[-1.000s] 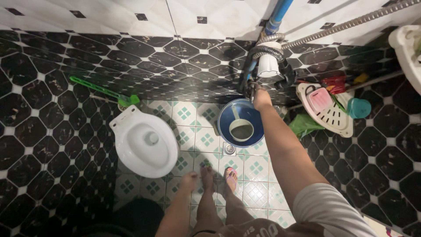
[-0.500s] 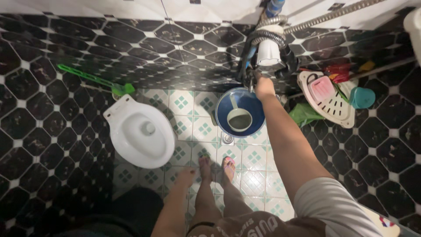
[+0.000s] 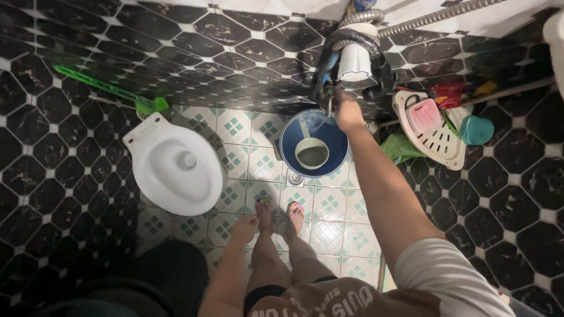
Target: The person retrieves two cleaning solution bottles from under the sink, places them on a shelf, and then pours one into the toilet bowl. They scoop water from a bucket and pour it into the toilet, then use a green toilet brush to scrub the bowl.
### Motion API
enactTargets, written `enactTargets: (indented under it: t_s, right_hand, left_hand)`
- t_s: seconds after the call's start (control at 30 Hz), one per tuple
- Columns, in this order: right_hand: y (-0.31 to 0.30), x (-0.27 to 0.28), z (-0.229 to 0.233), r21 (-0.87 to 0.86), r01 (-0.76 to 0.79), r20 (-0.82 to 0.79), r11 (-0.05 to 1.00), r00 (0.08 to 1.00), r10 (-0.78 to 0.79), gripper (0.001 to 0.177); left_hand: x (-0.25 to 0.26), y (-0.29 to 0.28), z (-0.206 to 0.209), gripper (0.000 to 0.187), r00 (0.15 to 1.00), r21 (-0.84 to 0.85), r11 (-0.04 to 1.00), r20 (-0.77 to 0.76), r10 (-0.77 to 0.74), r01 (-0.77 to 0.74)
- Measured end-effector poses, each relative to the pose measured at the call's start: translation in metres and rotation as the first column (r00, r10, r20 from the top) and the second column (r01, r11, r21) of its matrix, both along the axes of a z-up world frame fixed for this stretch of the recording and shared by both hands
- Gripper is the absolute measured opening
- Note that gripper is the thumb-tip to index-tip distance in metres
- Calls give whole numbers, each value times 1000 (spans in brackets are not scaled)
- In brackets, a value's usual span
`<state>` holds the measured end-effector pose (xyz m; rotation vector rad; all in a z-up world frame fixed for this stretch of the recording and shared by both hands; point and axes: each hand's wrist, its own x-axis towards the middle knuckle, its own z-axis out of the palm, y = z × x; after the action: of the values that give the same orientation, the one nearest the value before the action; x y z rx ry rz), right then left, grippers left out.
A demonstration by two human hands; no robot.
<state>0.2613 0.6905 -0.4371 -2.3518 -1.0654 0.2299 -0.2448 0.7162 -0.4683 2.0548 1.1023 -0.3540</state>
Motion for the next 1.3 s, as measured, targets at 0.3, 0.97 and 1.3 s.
enactTargets:
  t_s: [0.3, 0.97, 1.3]
  right_hand:
    - [-54, -101, -83, -523, -105, -236, 846, 971, -25, 38]
    - [18, -62, -327, -646, -294, 111, 705, 877, 468, 41]
    - [-10, -27, -323, -773, -35, 211, 633, 927, 309, 32]
  left_hand:
    - [8, -10, -44, 24, 936, -40, 956, 194, 293, -290]
    - [109, 55, -317, 32, 883, 116, 980, 461, 94, -164]
    - [146, 41, -307, 54, 879, -278, 960, 448, 166, -40]
